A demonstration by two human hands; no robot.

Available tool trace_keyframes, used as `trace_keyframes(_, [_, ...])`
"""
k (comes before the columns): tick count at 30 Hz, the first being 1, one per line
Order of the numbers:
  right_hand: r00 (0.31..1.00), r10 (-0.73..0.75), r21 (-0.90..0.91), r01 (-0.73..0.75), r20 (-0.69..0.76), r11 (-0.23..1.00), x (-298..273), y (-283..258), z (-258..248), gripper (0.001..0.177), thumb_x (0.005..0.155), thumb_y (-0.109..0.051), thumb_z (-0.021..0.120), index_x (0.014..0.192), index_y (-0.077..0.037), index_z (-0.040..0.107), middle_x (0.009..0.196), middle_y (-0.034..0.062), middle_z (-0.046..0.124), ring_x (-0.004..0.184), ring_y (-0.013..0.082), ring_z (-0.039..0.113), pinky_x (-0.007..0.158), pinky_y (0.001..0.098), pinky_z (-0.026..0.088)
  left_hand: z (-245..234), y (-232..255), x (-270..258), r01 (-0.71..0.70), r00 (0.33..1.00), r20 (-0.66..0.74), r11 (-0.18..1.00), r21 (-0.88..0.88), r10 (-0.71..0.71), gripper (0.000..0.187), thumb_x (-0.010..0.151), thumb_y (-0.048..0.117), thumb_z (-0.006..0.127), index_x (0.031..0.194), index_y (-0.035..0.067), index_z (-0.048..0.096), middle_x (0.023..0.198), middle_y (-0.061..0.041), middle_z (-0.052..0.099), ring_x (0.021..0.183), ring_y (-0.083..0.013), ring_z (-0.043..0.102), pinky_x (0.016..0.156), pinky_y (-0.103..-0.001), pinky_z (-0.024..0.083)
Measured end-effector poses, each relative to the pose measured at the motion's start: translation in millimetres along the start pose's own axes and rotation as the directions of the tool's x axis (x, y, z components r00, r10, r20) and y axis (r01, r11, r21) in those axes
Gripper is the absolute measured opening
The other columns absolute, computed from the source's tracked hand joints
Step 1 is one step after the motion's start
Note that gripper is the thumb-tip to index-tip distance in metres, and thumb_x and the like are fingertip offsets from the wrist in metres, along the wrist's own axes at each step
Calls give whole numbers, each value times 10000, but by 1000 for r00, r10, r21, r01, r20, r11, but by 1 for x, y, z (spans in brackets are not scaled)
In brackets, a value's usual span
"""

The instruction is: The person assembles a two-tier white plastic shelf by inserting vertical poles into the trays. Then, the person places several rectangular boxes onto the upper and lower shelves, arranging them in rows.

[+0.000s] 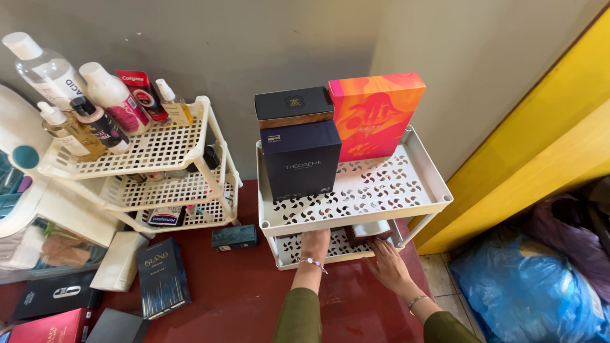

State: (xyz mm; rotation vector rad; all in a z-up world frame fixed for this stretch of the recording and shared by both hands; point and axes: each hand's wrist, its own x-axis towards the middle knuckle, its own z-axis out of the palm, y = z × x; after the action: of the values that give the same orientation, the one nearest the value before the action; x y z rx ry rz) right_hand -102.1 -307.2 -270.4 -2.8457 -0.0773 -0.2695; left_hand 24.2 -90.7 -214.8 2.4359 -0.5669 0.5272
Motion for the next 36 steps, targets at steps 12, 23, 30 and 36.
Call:
trace_keyframes(12, [953,20,-195,40,301,980,32,-2,-13,1133,784,-658,736,1587,-133,133,1664,34,181,1522,260,197,1220,560,220,43,-31,-16,-53,964,265,982,179,4,218,980,46,602,1176,-30,660,1102,-176,688,1026,-301,684,971,-367,572])
trace_keyframes(23, [917,124,-329,8,379,944,29,-4,-15,1176,784,-656,755,1608,-174,66,1688,-8,106,1569,211,56,1237,642,134,9,-15,-18,-84,971,233,988,133,51,447,971,99,553,1389,-57,518,1428,-258,534,1329,-374,519,1156,-447,382])
trace_keyframes(30, [995,61,-136,-50,76,989,27,-2,-12,1092,806,-626,701,1582,-93,149,1662,92,177,1541,282,150,1207,619,174,1,-15,-39,-137,956,278,978,155,89,489,997,116,547,1452,-40,462,1560,-229,408,1450,-359,399,1223,-462,290])
trace_keyframes(36, [1000,9,-115,-7,20,993,34,-6,-12,1058,805,-681,642,1560,-79,212,1619,143,238,1529,298,175,1197,614,178,3,-19,-67,-172,970,198,972,158,139,566,993,96,523,1538,10,398,1594,-182,392,1462,-325,398,1241,-446,287])
